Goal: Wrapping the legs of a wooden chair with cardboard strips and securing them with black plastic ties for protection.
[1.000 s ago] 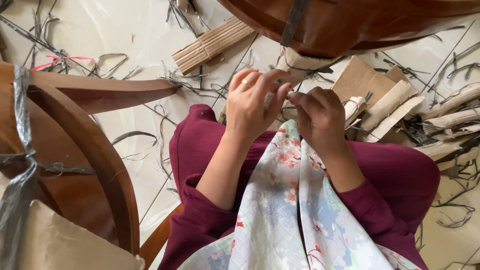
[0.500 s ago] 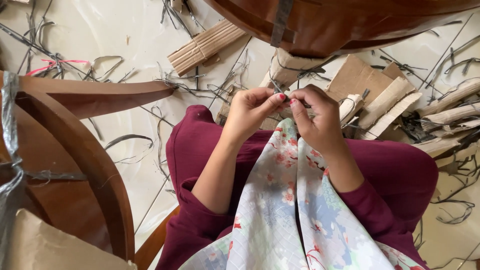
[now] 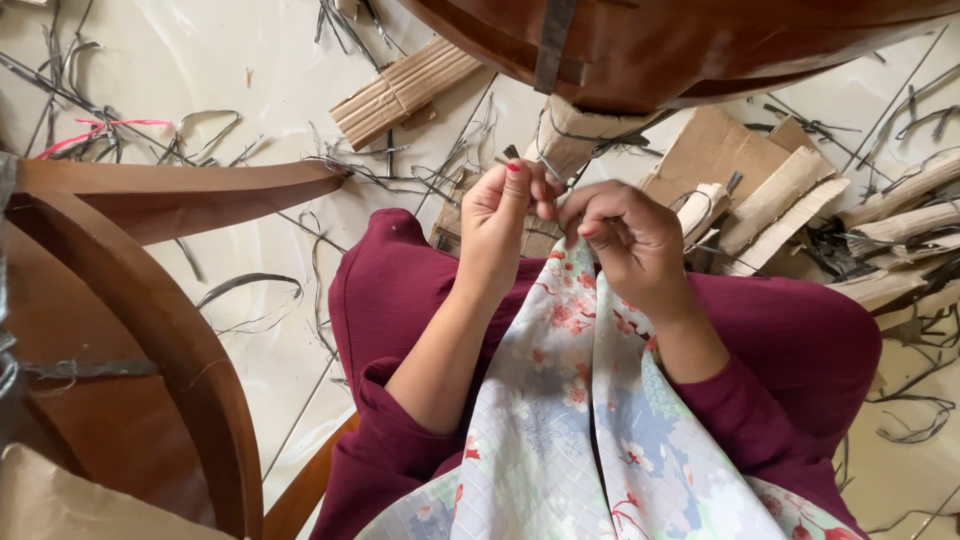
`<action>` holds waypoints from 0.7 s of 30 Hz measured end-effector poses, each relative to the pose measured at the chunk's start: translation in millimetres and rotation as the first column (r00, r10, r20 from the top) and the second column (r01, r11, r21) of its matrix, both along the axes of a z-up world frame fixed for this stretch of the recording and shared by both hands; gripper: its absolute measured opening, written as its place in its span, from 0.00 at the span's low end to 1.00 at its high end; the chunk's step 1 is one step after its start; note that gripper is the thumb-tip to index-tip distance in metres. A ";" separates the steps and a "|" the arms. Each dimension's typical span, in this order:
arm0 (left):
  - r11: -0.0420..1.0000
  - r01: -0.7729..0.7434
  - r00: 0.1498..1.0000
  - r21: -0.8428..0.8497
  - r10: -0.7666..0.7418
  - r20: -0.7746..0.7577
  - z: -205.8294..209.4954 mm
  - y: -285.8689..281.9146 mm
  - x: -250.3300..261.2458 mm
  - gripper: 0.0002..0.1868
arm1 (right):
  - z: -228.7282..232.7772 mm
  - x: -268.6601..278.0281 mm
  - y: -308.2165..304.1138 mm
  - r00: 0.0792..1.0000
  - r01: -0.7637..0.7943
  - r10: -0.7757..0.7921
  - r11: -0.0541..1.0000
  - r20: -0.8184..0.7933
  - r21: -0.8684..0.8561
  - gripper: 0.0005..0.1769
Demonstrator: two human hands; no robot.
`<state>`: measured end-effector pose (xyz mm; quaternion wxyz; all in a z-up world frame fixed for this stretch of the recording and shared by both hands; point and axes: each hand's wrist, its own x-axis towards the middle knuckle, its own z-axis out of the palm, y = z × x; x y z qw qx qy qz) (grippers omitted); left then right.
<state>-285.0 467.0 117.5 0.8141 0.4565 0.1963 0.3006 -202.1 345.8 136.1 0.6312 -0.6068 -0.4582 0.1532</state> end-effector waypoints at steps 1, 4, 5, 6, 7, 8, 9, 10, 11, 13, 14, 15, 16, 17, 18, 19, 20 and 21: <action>1.000 0.001 1.000 -0.001 -0.001 -0.003 -0.3 1.4 0.9 0.23 | -6.7 5.2 -4.5 1.000 0.001 -0.001 1.000 -0.003 -0.001 0.13; 0.998 0.022 0.999 -0.051 -0.019 0.042 -4.6 6.2 6.5 0.21 | -13.6 24.0 -11.3 0.993 -0.029 0.032 0.999 0.114 -0.022 0.10; 0.997 0.024 0.998 -0.077 -0.019 0.065 -8.9 7.0 9.3 0.21 | -7.9 31.2 -10.5 0.963 -0.048 0.059 0.998 0.262 -0.049 0.10; 0.994 0.027 0.996 -0.102 -0.018 0.088 -12.9 8.1 12.3 0.21 | -1.9 38.6 -9.3 0.910 -0.061 0.088 0.995 0.404 -0.078 0.09; 0.995 0.025 0.996 -0.101 -0.017 0.085 -12.7 9.4 12.4 0.21 | -13.2 51.7 -14.3 0.911 -0.062 0.088 0.995 0.402 -0.077 0.09; 0.996 0.034 0.997 -0.088 -0.027 0.077 -12.4 10.9 12.4 0.21 | -24.4 64.7 -18.8 0.758 -0.009 0.069 0.995 0.648 -0.095 0.08; 0.996 0.043 0.997 -0.076 -0.038 0.069 -12.1 12.5 12.3 0.21 | -35.7 77.6 -23.2 0.540 0.048 0.056 0.994 0.840 -0.097 0.09; 0.996 0.042 0.997 -0.075 -0.037 0.069 -7.7 16.6 10.7 0.21 | -33.3 83.4 -18.4 0.541 0.047 0.056 0.994 0.839 -0.096 0.09; 0.998 0.038 0.999 -0.053 -0.037 0.035 -3.6 20.6 9.0 0.21 | -31.2 89.0 -13.6 0.467 0.091 0.007 0.994 0.884 -0.056 0.09; 0.999 0.035 0.999 -0.037 -0.035 -0.005 -1.8 24.2 3.1 0.21 | -35.9 93.9 -8.4 0.393 0.130 -0.035 0.991 0.919 -0.018 0.09; 0.995 0.079 0.996 -0.062 -0.080 -0.025 -2.9 25.9 1.1 0.20 | -41.2 96.0 -5.3 0.419 0.118 -0.063 0.993 0.906 0.015 0.08; 0.989 0.121 0.991 -0.088 -0.125 -0.043 -3.7 27.2 -0.9 0.20 | -46.3 98.1 -2.6 0.444 0.106 -0.091 0.993 0.891 0.048 0.08; 0.988 0.123 0.991 -0.090 -0.127 -0.045 -5.0 29.3 -2.3 0.20 | -51.6 97.6 -3.1 0.446 0.108 -0.090 0.993 0.891 0.046 0.08; 0.979 0.173 0.980 -0.111 -0.181 -0.076 -6.0 30.8 -3.6 0.19 | -56.7 97.1 -4.3 0.441 0.118 -0.097 0.992 0.892 0.050 0.06; 0.966 0.222 0.966 -0.131 -0.236 -0.103 -6.3 32.4 -4.1 0.19 | -60.8 97.4 -5.6 0.434 0.127 -0.106 0.990 0.895 0.055 0.04; 0.965 0.225 0.966 -0.131 -0.239 -0.102 -7.6 32.7 -5.6 0.19 | -59.0 95.9 -5.2 0.432 0.130 -0.107 0.990 0.895 0.055 0.04; 0.958 0.269 0.949 -0.095 -0.281 -0.141 -8.2 33.8 -6.4 0.17 | -56.4 95.1 -4.0 0.429 0.139 -0.113 0.989 0.896 0.058 0.05; 0.948 0.313 0.930 -0.061 -0.319 -0.181 -8.0 34.9 -7.5 0.15 | -53.1 94.0 -2.9 0.425 0.147 -0.120 0.987 0.897 0.062 0.05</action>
